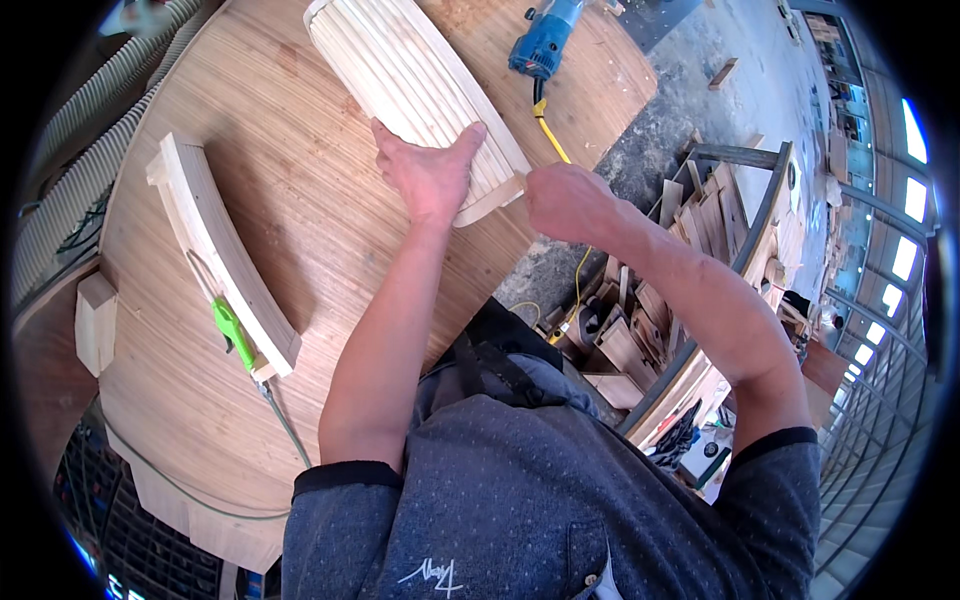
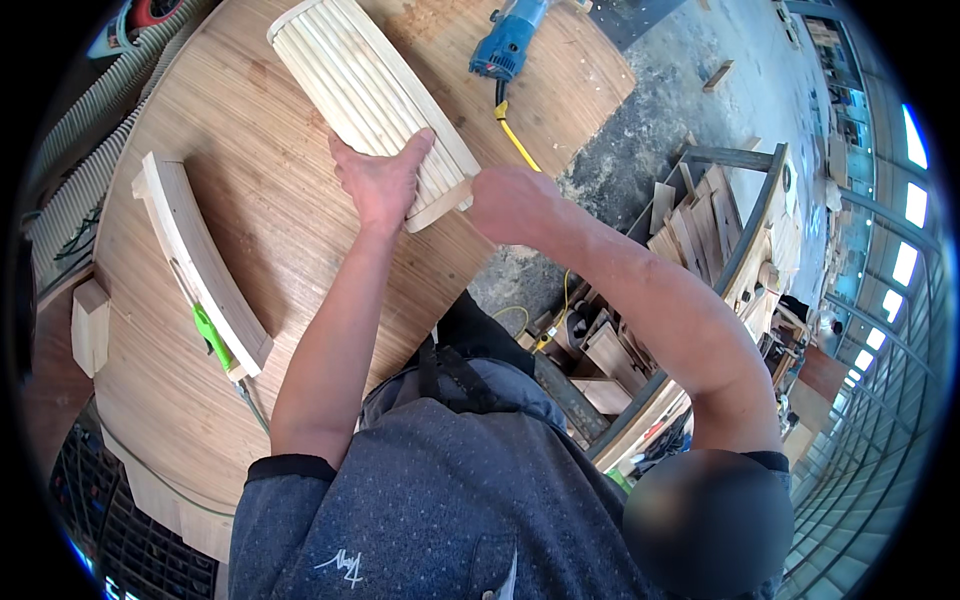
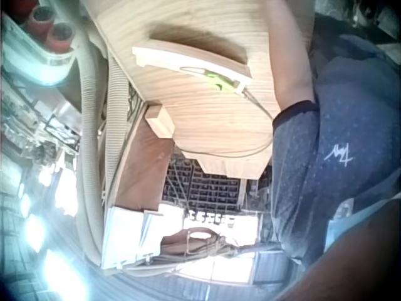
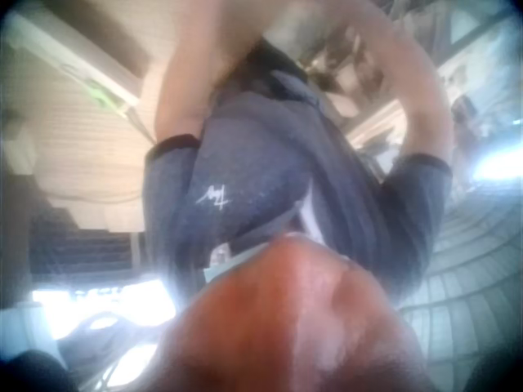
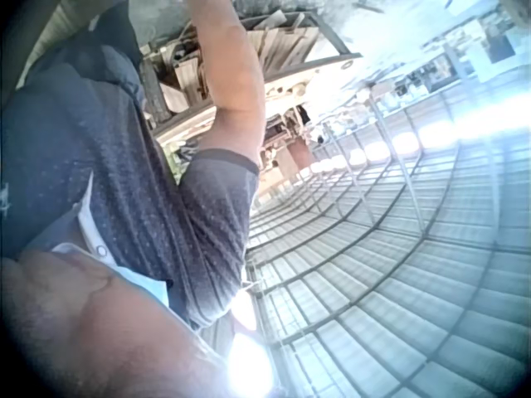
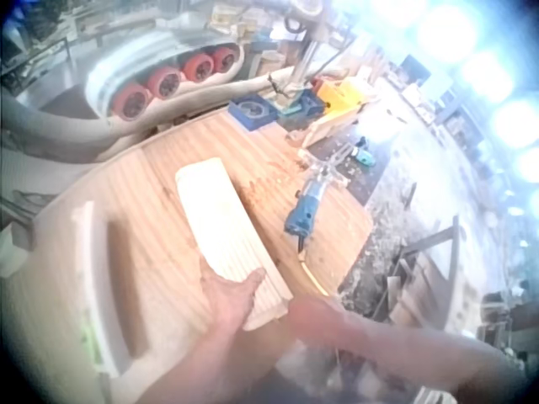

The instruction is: The person walks through a workshop and selects thin wooden strips from a large bin. They then move to a workbench and insert the strips into the grooves of a curved wooden component, pressing them in by hand to assemble the piece.

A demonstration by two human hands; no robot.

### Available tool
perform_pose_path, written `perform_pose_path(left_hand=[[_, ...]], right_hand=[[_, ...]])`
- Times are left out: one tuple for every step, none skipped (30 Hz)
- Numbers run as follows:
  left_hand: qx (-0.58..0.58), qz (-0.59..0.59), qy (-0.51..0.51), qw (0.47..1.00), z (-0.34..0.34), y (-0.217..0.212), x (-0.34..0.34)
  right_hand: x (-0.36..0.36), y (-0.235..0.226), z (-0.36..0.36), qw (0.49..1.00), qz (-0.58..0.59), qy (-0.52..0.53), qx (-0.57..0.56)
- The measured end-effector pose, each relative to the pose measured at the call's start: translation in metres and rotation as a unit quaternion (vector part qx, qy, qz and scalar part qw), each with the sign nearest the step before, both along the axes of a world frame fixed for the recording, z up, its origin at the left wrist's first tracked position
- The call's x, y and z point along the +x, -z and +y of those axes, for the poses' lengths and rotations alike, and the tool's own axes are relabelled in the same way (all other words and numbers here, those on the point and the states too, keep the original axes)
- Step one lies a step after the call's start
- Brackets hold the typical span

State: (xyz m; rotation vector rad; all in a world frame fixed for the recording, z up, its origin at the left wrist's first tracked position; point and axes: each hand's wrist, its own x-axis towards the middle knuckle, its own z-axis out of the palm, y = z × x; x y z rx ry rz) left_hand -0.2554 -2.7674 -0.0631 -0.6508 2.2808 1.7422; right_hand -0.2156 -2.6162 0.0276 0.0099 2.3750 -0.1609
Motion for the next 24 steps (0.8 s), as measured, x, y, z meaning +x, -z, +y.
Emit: perform_pose_path(left_hand=[[0.001, 0.001, 0.002, 1.000, -0.001, 0.000, -0.001], [0.003, 0.002, 0.003, 1.000, -0.001, 0.001, -0.001], [0.003, 0.000, 0.004, 1.000, -0.001, 0.000, -0.001], [-0.003, -0.005, 0.002, 1.000, -0.001, -0.001, -0.001], [-0.009, -0.010, -0.001, 1.000, 0.001, -0.003, -0.001], [-0.013, -0.016, -0.002, 1.000, 0.002, -0.004, -0.001], [-0.008, -0.018, -0.001, 1.000, 0.001, -0.004, -0.001], [-0.004, -0.019, 0.000, 1.000, 0.000, -0.004, -0.001], [0.001, -0.020, 0.001, 1.000, 0.000, -0.004, -0.002], [0.006, -0.022, 0.000, 1.000, -0.001, -0.004, -0.002], [0.011, -0.024, 0.000, 1.000, -0.001, -0.004, -0.002], [0.015, -0.027, 0.000, 1.000, -0.002, -0.004, -0.001], [0.012, -0.029, 0.002, 0.999, -0.002, -0.004, -0.001], [0.009, -0.032, 0.003, 0.999, -0.002, -0.004, -0.001], [0.006, -0.034, 0.005, 0.999, -0.002, -0.004, -0.002], [0.006, -0.034, 0.003, 0.999, -0.002, -0.004, -0.002], [0.006, -0.035, 0.002, 0.999, -0.002, -0.004, -0.002], [0.008, -0.035, 0.002, 0.999, -0.002, -0.004, -0.002], [0.011, -0.037, 0.000, 0.999, -0.002, -0.004, -0.002], [0.013, -0.039, -0.001, 0.999, -0.001, -0.003, -0.001], [0.016, -0.040, -0.001, 0.999, -0.001, -0.003, -0.001], [0.016, -0.040, -0.003, 0.999, -0.001, -0.003, -0.001], [0.016, -0.040, -0.004, 0.999, -0.001, -0.003, 0.000], [0.017, -0.039, -0.005, 0.999, -0.001, -0.003, -0.001]], right_hand=[[0.000, -0.004, -0.002, 1.000, 0.005, 0.010, 0.000], [-0.001, -0.008, -0.005, 1.000, 0.011, 0.021, 0.001], [0.000, -0.011, -0.006, 1.000, 0.012, 0.020, 0.005], [0.000, -0.014, -0.007, 1.000, 0.013, 0.020, 0.009], [0.000, -0.016, -0.008, 1.000, 0.014, 0.019, 0.014], [0.000, -0.015, -0.008, 1.000, 0.016, 0.012, 0.023], [0.000, -0.014, -0.009, 0.999, 0.017, 0.005, 0.033], [-0.001, -0.013, -0.009, 0.999, 0.018, -0.002, 0.042], [-0.001, -0.012, -0.008, 0.999, 0.013, -0.003, 0.038], [-0.002, -0.011, -0.007, 0.999, 0.008, -0.005, 0.035], [-0.003, -0.009, -0.007, 0.999, 0.003, -0.007, 0.031], [-0.003, -0.007, -0.007, 0.999, 0.001, -0.006, 0.036], [-0.003, -0.005, -0.007, 0.999, -0.001, -0.004, 0.041], [-0.003, -0.003, -0.007, 0.999, -0.003, -0.003, 0.046], [-0.002, -0.002, -0.007, 0.999, 0.000, -0.003, 0.045], [-0.001, 0.000, -0.007, 0.999, 0.004, -0.003, 0.044], [0.000, 0.002, -0.007, 0.999, 0.008, -0.003, 0.042], [0.002, 0.004, -0.006, 0.999, 0.021, 0.000, 0.038], [0.005, 0.008, -0.004, 0.999, 0.034, 0.002, 0.033], [0.007, 0.011, -0.003, 0.999, 0.047, 0.005, 0.028], [0.007, 0.012, -0.002, 0.999, 0.043, 0.003, 0.023], [0.006, 0.012, -0.002, 0.999, 0.040, 0.000, 0.018], [0.007, 0.013, -0.002, 0.999, 0.037, -0.002, 0.014], [0.008, 0.014, -0.002, 0.999, 0.046, 0.004, 0.011]])
